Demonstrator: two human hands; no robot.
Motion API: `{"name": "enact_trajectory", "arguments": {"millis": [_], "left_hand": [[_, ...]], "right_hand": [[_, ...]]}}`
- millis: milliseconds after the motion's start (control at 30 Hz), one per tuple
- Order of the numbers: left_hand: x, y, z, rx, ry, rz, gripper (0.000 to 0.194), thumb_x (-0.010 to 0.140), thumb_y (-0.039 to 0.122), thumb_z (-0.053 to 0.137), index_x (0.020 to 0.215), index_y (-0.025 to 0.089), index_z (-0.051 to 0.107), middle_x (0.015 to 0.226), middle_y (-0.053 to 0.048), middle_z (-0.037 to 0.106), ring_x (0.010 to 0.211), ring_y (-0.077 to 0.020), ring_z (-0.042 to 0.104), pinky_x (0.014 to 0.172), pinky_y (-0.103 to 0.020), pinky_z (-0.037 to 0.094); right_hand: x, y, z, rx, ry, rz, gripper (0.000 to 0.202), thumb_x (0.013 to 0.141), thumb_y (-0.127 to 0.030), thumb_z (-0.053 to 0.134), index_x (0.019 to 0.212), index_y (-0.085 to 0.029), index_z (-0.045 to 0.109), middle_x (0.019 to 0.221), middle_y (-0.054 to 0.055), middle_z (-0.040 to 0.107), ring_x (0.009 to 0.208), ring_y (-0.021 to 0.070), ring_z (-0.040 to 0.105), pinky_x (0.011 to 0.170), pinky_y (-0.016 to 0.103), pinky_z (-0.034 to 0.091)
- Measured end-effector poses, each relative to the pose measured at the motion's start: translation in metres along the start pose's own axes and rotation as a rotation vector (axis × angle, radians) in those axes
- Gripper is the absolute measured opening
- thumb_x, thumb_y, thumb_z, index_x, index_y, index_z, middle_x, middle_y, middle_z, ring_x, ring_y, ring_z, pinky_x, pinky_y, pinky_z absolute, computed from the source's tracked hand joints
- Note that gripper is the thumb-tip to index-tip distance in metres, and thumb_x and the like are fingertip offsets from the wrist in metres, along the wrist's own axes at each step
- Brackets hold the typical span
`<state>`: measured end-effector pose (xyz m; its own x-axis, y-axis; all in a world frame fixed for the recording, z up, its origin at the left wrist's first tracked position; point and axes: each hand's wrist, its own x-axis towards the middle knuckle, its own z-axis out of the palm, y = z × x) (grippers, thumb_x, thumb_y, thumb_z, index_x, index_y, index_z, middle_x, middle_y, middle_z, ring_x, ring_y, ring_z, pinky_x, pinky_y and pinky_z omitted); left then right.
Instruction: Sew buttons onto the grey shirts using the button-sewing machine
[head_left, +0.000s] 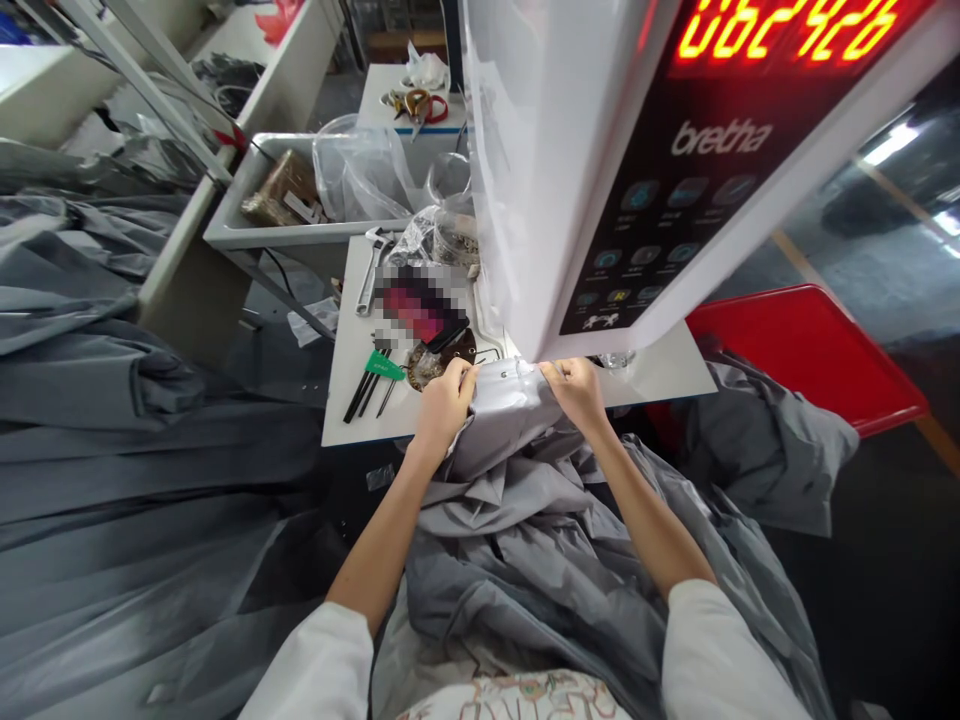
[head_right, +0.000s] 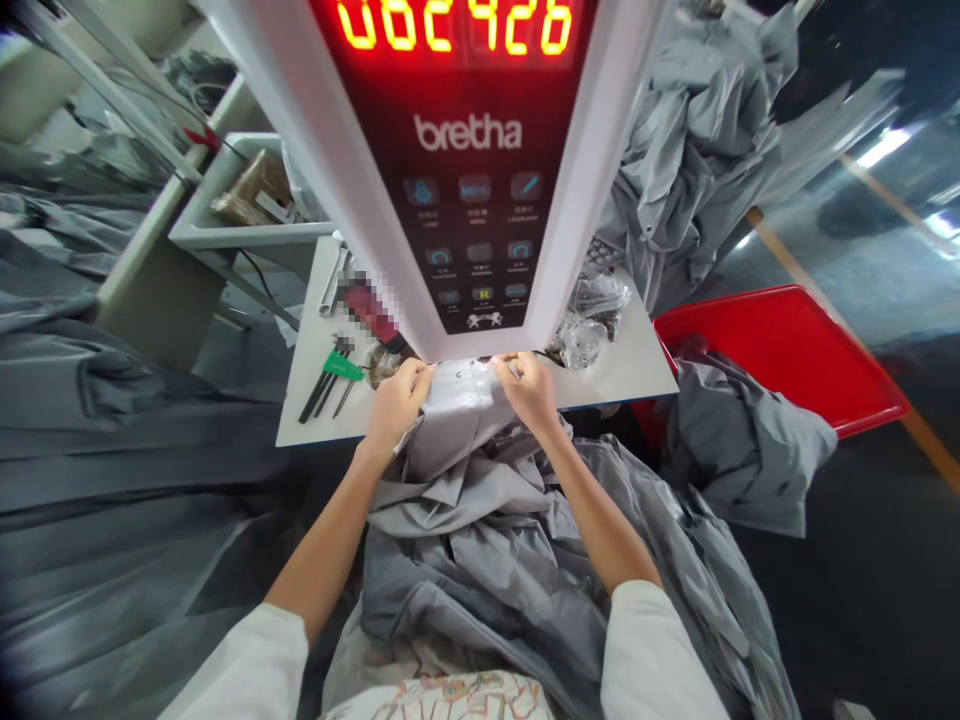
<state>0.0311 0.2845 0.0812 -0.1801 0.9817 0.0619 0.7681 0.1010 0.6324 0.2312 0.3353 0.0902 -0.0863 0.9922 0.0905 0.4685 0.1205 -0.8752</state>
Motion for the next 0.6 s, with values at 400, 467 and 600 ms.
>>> {"name": "enact_trajectory", "arguments": {"millis": [400,467,600], "left_hand": [[-0.007,0.006,0.004,0.33,-0.056,0.042,0.034,0.095,0.044,0.037,0.1,0.02,0.06,0.076,-0.008,0.067,0.075,-0.0248,0.063,0.064,-0.029,0.037],[-0.003,0.01,0.001,0.31,-0.006,0.117,0.029,0.094,0.039,0.042,0.102,0.019,0.061,0.085,-0.01,0.067,0.085,-0.0256,0.061,0.072,-0.031,0.04],[0.007,0.029,-0.002,0.095,0.063,0.325,0.027,0.092,0.032,0.047,0.112,0.017,0.059,0.112,-0.011,0.062,0.107,-0.0244,0.054,0.094,-0.034,0.039]], "right_hand": [[-0.011,0.012,0.001,-0.119,0.064,-0.116,0.025,0.086,-0.044,0.052,0.082,-0.02,0.059,0.066,0.0,0.059,0.061,0.0143,0.052,0.063,0.026,0.037],[-0.01,0.013,0.002,-0.131,0.07,-0.121,0.024,0.085,-0.044,0.053,0.081,-0.021,0.059,0.067,0.001,0.061,0.062,0.0149,0.053,0.063,0.026,0.037],[-0.007,0.012,0.004,-0.121,0.057,-0.087,0.025,0.085,-0.045,0.053,0.08,-0.021,0.058,0.066,-0.001,0.061,0.059,0.0142,0.051,0.061,0.026,0.036]]}}
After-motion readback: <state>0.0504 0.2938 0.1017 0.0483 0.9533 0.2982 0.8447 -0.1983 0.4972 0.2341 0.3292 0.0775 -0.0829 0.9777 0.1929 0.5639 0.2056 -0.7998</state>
